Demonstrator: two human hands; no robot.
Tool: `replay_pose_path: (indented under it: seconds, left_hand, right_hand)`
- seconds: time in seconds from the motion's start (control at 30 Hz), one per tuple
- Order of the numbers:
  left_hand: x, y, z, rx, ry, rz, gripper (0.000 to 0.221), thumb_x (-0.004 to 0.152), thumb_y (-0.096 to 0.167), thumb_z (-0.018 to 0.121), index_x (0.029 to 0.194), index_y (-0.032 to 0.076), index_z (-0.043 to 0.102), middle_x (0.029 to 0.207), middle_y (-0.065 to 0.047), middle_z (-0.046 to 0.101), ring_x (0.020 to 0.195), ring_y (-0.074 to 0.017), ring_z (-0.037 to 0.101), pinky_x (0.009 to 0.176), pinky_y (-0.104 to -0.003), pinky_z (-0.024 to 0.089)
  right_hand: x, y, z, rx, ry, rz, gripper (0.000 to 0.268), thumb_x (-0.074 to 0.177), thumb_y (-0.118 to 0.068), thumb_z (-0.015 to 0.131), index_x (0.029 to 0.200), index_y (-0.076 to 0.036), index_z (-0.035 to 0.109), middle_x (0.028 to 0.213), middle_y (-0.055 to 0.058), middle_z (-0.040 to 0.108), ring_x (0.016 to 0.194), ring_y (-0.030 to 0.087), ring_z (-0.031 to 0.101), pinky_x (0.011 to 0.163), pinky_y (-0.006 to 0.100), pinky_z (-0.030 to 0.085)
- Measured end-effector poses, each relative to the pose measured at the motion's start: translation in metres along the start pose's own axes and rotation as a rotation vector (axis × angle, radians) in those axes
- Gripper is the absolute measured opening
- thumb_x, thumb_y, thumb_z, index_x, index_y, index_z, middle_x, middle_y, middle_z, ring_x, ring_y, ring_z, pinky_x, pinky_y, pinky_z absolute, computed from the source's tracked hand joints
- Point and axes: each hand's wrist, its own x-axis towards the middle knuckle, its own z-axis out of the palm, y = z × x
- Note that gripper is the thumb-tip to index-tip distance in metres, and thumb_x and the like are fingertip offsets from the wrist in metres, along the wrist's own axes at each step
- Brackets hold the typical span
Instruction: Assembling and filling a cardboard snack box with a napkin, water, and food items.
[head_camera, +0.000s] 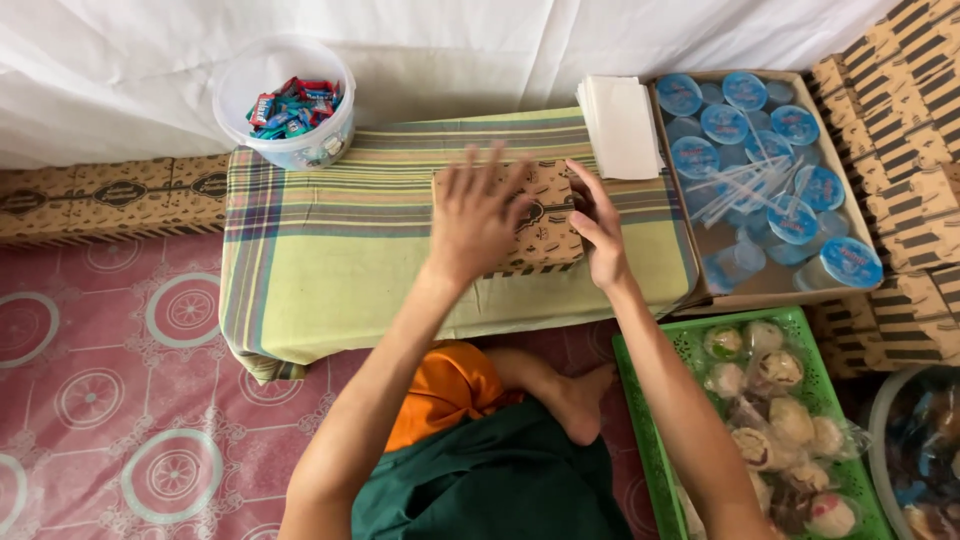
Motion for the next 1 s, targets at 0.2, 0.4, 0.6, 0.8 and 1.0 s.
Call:
replay_pose_path:
  seconds: [0.2, 0.4, 0.6, 0.8, 1.0]
  left_hand:
    - [-0.019, -0.01, -0.055, -0.457, -0.215, -0.429, 0.057, 0.111, 0.046, 0.019, 0.164, 0.025, 0.02, 0.166, -0.019, 0.02, 0.132, -0.0524, 0.05, 0.095, -0.064, 0.054]
    - [-0.034, -0.018, -0.048, -0.66, -0.182, -0.593, 0.061, 0.111, 0.04, 0.024, 0.163, 0.012, 0.008, 0.151, -0.036, 0.041, 0.129, -0.0567, 0.051, 0.099, -0.07, 0.047]
    - [-0.042, -0.031, -0.053, -0.89, -0.084, -0.582, 0.065, 0.108, 0.048, 0.034, 0.16, 0.01, 0.025, 0.153, -0.033, 0.043, 0.134, -0.0557, 0.046, 0.109, -0.067, 0.042]
    - [-0.085, 0.007, -0.045, -1.053, 0.429, -0.64, 0.069, 0.106, 0.053, 0.042, 0.158, 0.01, 0.027, 0.161, -0.026, 0.025, 0.135, -0.0588, 0.041, 0.103, -0.073, 0.044]
    - [-0.09, 0.051, -0.064, -1.446, 0.481, -0.83, 0.113, 0.091, 0.03, 0.076, 0.158, 0.031, -0.016, 0.151, -0.045, 0.016, 0.126, -0.067, 0.046, 0.1, -0.073, 0.043]
  right_hand:
    - [0.003, -0.014, 0.009, -0.083, -0.021, 0.071, 0.079, 0.093, -0.04, 0.057, 0.16, -0.007, 0.034, 0.156, 0.029, 0.033, 0.149, 0.046, 0.023, 0.12, 0.056, 0.015]
    - [0.01, -0.042, 0.026, -0.139, 0.009, 0.292, 0.098, 0.086, -0.053, 0.063, 0.162, -0.005, 0.023, 0.162, 0.035, 0.017, 0.151, 0.052, 0.015, 0.122, 0.064, 0.007]
    - [0.005, -0.006, 0.028, 0.066, 0.119, 0.181, 0.08, 0.084, -0.036, 0.071, 0.155, -0.02, 0.038, 0.136, 0.029, 0.045, 0.125, 0.043, 0.047, 0.099, 0.054, 0.042]
    - [-0.005, -0.026, 0.064, 0.403, 0.285, 0.148, 0.073, 0.083, -0.028, 0.072, 0.147, -0.02, 0.038, 0.134, 0.027, 0.056, 0.12, 0.039, 0.06, 0.095, 0.053, 0.05]
    - [-0.004, -0.017, 0.084, 0.397, 0.204, 0.024, 0.071, 0.088, -0.025, 0.062, 0.152, -0.017, 0.031, 0.144, 0.026, 0.051, 0.129, 0.039, 0.055, 0.108, 0.052, 0.044]
